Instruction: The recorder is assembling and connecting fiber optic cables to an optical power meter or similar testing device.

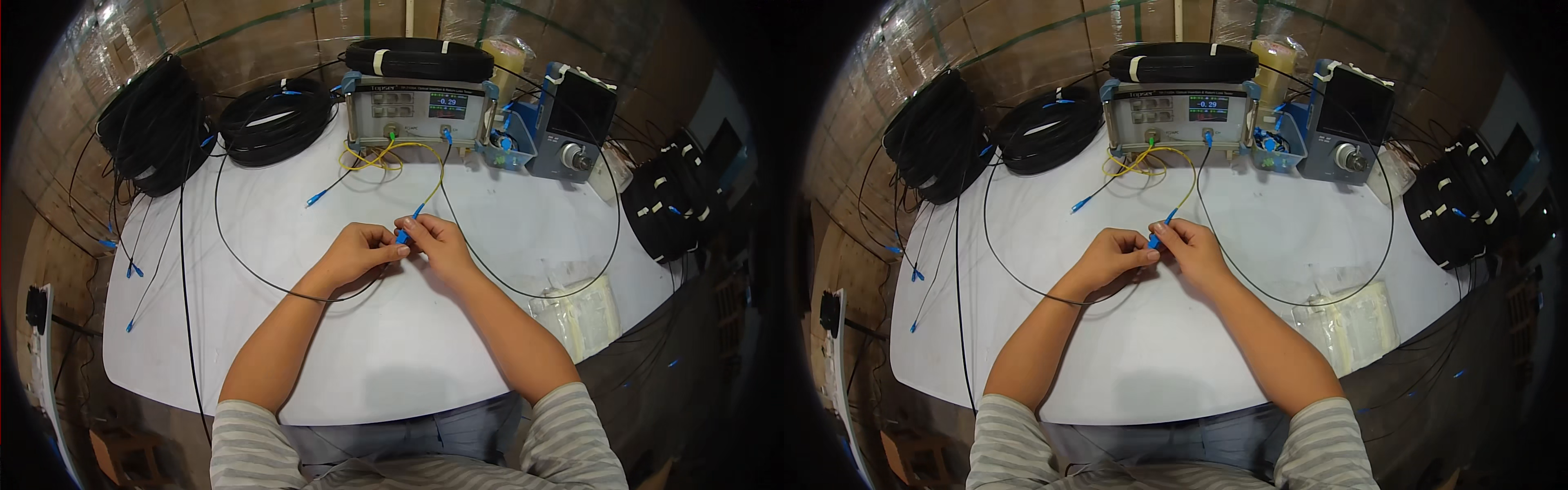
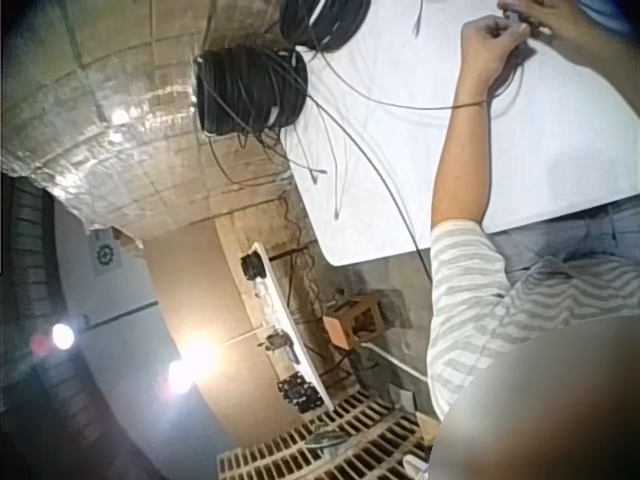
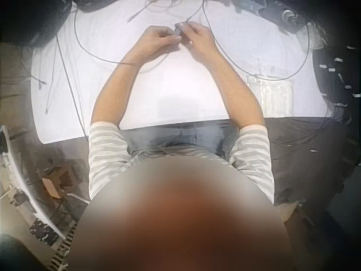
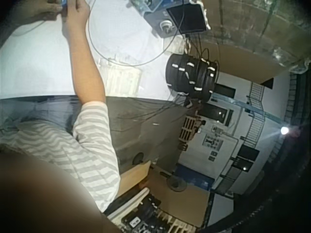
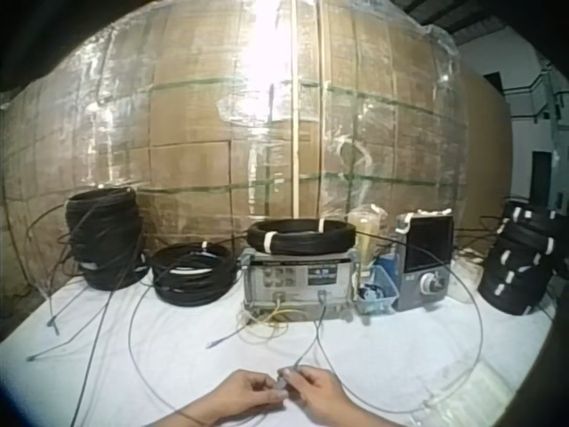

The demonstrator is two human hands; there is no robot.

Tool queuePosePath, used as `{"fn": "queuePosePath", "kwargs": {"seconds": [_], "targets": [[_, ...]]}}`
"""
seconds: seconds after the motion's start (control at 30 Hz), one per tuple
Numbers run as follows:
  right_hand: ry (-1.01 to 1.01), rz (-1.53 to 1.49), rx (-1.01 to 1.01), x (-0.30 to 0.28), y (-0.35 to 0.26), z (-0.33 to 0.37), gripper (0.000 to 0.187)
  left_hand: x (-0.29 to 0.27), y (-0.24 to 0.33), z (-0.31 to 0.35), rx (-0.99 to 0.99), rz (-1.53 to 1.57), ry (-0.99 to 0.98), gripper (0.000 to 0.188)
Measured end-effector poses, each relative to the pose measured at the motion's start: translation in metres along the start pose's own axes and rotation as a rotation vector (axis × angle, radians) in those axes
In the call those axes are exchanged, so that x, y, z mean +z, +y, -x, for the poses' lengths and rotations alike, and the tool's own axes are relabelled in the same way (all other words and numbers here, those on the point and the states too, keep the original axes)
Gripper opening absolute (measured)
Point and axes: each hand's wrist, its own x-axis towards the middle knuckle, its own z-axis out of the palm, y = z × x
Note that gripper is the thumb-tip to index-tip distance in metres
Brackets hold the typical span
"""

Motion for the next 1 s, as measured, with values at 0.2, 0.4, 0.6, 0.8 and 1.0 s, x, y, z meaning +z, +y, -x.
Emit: {"fn": "queuePosePath", "kwargs": {"seconds": [0.2,0.4,0.6,0.8,1.0], "targets": [[0.001,-0.110,0.029,0.006,-0.004,0.004,0.023,0.004,0.004,0.004,-0.002,0.024,0.025,0.019],[-0.008,-0.084,0.041,0.000,-0.006,0.001,0.021,0.005,0.006,0.004,0.001,-0.061,0.058,0.019],[-0.023,-0.072,0.008,-0.002,-0.003,0.000,0.021,0.003,0.005,0.006,0.019,0.041,-0.050,0.019],[-0.044,-0.104,0.037,-0.011,0.006,-0.004,0.024,-0.003,0.004,0.003,-0.035,0.063,-0.095,0.025],[-0.051,-0.088,0.038,-0.008,0.002,-0.002,0.027,-0.007,0.002,0.001,-0.044,0.000,-0.110,0.031]]}}
